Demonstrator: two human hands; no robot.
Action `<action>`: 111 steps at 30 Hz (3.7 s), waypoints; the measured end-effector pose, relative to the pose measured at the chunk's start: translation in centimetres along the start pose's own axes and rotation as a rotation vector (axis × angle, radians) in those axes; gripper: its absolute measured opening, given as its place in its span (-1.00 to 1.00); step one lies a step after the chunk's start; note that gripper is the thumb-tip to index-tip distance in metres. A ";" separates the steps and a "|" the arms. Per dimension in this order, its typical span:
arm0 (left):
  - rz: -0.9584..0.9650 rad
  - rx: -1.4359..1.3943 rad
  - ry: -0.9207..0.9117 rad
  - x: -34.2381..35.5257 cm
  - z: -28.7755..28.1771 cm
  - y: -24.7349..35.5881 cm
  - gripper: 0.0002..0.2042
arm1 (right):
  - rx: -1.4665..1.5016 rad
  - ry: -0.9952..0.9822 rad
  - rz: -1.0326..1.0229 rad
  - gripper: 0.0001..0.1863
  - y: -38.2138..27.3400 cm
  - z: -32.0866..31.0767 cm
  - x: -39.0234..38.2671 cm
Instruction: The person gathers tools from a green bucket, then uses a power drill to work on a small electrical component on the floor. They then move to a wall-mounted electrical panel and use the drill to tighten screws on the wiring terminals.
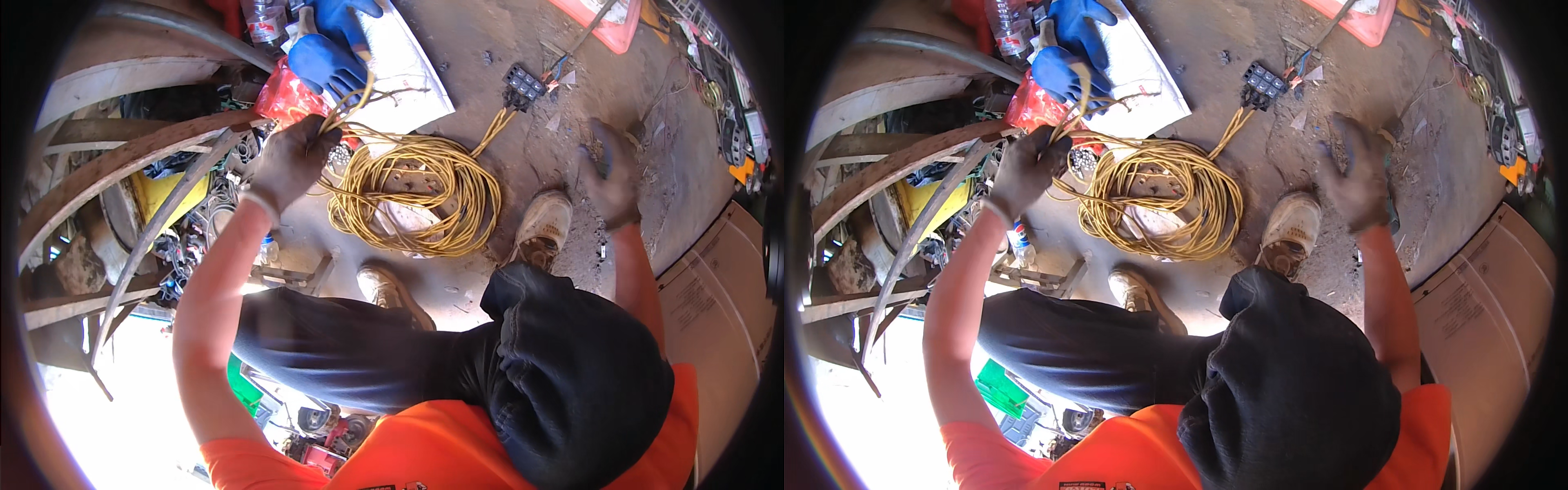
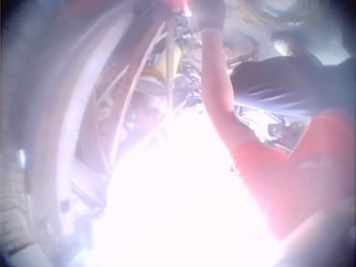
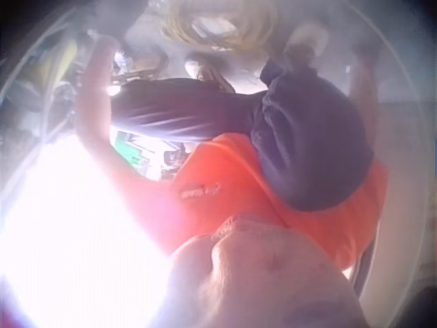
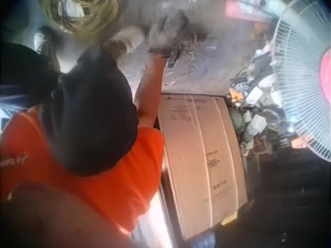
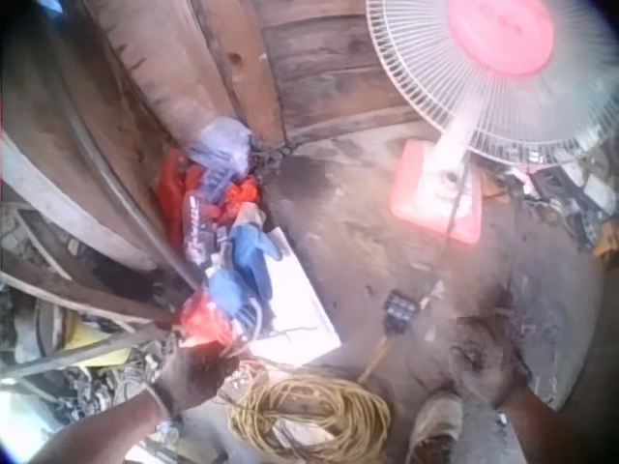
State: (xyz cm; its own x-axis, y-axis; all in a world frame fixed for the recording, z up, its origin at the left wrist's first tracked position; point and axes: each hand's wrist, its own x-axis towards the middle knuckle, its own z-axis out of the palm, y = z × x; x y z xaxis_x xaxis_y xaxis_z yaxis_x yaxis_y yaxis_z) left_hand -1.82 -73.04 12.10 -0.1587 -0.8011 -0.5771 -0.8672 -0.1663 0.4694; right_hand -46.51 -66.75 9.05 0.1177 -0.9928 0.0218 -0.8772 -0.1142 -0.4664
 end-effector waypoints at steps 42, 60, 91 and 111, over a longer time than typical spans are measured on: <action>0.477 -0.299 -0.189 -3.3 -3.1 0.9 -0.14 | 2.012 -0.598 0.215 -0.49 -15.1 4.6 4.4; -0.233 -0.174 -0.149 -5.4 17.3 6.4 -0.21 | 1.578 -0.271 0.575 -0.61 -10.2 5.5 4.3; -0.269 -1.222 -0.411 -5.2 9.6 4.7 -0.75 | 1.683 -0.286 0.341 -0.61 -8.8 5.9 3.2; -0.199 -1.691 0.217 -1.3 24.8 10.5 -0.56 | 1.600 -0.351 0.770 -0.56 -8.4 1.7 5.1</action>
State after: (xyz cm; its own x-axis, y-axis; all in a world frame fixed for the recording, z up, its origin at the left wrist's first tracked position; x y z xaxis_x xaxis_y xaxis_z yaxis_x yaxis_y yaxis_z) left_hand -22.41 -59.48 1.24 0.0667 -0.7277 -0.6826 0.5823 -0.5271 0.6189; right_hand -37.75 -70.76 11.57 0.2137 -0.7239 -0.6560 0.4459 0.6698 -0.5938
